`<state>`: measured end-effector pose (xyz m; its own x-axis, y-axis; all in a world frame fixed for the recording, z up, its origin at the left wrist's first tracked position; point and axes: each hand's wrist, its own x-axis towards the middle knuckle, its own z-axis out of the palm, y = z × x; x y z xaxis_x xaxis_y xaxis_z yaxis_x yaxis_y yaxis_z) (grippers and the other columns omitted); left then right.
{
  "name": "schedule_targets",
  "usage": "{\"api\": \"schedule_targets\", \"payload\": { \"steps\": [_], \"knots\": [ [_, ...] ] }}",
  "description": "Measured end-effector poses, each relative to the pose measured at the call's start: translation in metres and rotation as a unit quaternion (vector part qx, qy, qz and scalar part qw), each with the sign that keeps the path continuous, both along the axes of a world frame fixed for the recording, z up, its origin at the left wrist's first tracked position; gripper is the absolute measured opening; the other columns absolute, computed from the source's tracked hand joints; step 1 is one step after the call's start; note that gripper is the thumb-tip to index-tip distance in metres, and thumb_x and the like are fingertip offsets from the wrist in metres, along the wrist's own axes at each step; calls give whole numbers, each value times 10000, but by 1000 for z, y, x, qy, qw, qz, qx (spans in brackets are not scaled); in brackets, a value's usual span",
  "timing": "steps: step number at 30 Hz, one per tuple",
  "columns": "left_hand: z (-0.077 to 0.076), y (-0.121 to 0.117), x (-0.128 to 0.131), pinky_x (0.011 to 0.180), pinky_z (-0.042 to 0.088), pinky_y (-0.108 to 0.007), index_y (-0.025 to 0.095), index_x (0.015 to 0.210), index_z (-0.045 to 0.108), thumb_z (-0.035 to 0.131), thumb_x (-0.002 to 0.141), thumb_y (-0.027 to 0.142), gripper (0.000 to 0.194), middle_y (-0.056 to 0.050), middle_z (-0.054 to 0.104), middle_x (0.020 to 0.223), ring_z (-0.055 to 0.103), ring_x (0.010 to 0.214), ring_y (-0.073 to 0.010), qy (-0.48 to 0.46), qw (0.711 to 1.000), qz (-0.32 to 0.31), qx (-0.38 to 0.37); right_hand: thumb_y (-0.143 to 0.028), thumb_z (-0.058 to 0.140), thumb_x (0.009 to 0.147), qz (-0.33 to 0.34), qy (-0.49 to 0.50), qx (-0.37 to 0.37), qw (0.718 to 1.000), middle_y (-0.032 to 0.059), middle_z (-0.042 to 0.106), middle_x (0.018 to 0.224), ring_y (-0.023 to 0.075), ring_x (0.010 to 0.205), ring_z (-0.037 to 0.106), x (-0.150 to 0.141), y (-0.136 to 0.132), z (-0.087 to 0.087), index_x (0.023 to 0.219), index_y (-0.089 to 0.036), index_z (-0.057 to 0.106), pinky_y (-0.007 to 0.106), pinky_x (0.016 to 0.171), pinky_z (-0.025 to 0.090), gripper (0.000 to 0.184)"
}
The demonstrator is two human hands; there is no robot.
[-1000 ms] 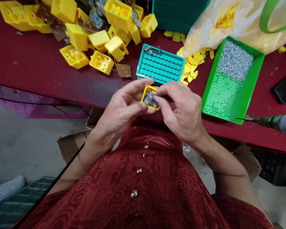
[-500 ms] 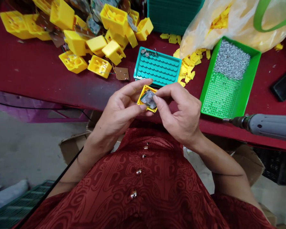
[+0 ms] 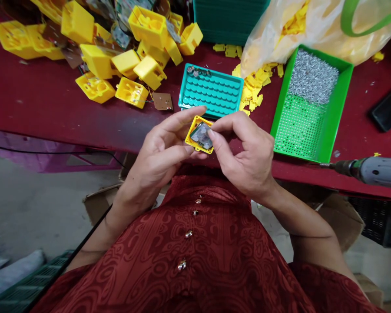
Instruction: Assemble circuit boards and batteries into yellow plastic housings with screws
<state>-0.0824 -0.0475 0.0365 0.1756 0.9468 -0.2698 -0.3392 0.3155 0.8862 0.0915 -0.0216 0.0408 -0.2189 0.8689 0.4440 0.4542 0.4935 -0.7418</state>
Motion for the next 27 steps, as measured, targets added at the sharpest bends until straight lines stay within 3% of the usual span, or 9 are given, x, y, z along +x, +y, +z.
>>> {"api": "schedule_targets", "payload": {
  "steps": [5,9,15,20,27],
  "knots": [
    [0,0,0,894,697,-340,294,1398,676,768,824,225,585,-27,736,1396,689,1321,-310,3,1000,4,-4,-169,716,951,10,34,3,999,-35,746,879,85,765,707,-1,0,1,949,-231,708,231,717,594,63],
    [-7,3,0,809,694,-283,301,1379,701,757,826,193,566,-10,757,1341,722,1246,-278,-3,1000,10,8,-199,702,965,9,25,10,1000,-21,745,877,102,758,710,0,0,0,940,-223,705,252,695,598,34],
    [-19,6,4,834,701,-314,288,1384,722,722,872,204,519,-13,781,1276,753,1165,-267,-5,999,32,22,-284,690,994,8,-9,3,1000,8,744,877,129,759,698,1,2,-2,935,-253,696,304,714,624,67],
    [-21,9,8,852,702,-327,288,1388,728,777,854,219,541,-17,777,1322,737,1241,-299,-19,999,46,11,-257,671,993,25,-2,18,1000,-10,725,874,126,765,695,4,7,-4,937,-223,676,314,727,613,67],
    [-17,12,4,938,694,-363,269,1375,740,881,794,260,598,-43,762,1391,700,1331,-332,-35,999,12,7,-161,683,952,53,-27,31,998,-21,712,847,113,758,675,13,16,-1,909,-218,668,273,702,577,73]
  ]
}}
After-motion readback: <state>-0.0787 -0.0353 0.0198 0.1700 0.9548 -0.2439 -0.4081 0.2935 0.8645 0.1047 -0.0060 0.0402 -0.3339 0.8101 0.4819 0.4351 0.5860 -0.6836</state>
